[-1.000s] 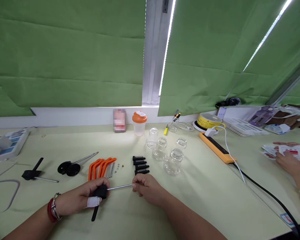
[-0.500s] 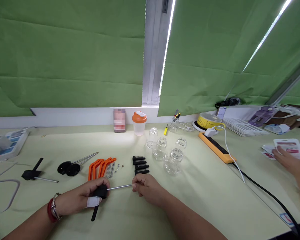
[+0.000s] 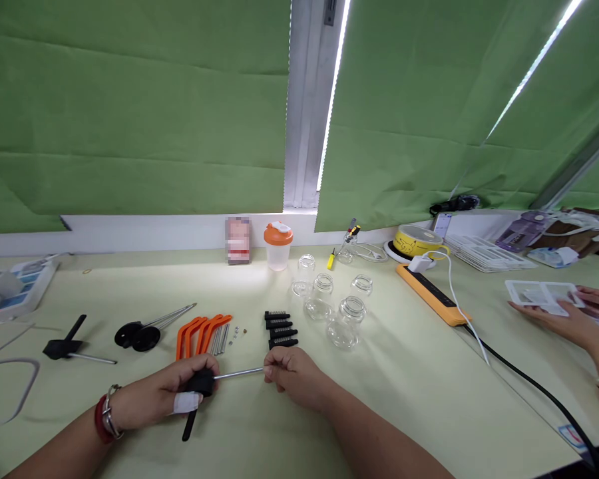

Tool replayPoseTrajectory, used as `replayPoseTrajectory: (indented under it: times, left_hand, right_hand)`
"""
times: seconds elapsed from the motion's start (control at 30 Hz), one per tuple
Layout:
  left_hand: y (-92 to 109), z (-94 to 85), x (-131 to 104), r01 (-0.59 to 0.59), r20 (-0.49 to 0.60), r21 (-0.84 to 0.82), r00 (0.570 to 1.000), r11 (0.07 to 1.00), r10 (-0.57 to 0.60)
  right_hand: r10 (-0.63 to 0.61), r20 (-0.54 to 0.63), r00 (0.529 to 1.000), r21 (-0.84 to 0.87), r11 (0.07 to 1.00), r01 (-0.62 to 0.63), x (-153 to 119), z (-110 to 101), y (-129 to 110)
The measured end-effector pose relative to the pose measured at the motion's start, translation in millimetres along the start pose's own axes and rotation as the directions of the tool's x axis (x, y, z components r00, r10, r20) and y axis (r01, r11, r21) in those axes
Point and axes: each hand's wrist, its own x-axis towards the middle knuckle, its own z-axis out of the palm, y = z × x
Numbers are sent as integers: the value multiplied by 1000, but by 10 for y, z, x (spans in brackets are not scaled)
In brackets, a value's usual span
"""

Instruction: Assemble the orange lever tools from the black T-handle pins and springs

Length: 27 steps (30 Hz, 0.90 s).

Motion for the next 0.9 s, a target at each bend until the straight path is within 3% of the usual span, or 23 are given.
replayPoseTrajectory:
  times: [0.9]
  left_hand:
    - [56,2,10,-3,6,-41,1000,999,4]
  right_hand:
    - [7,5,1000,-22,1000,-7,-16,-5,-28]
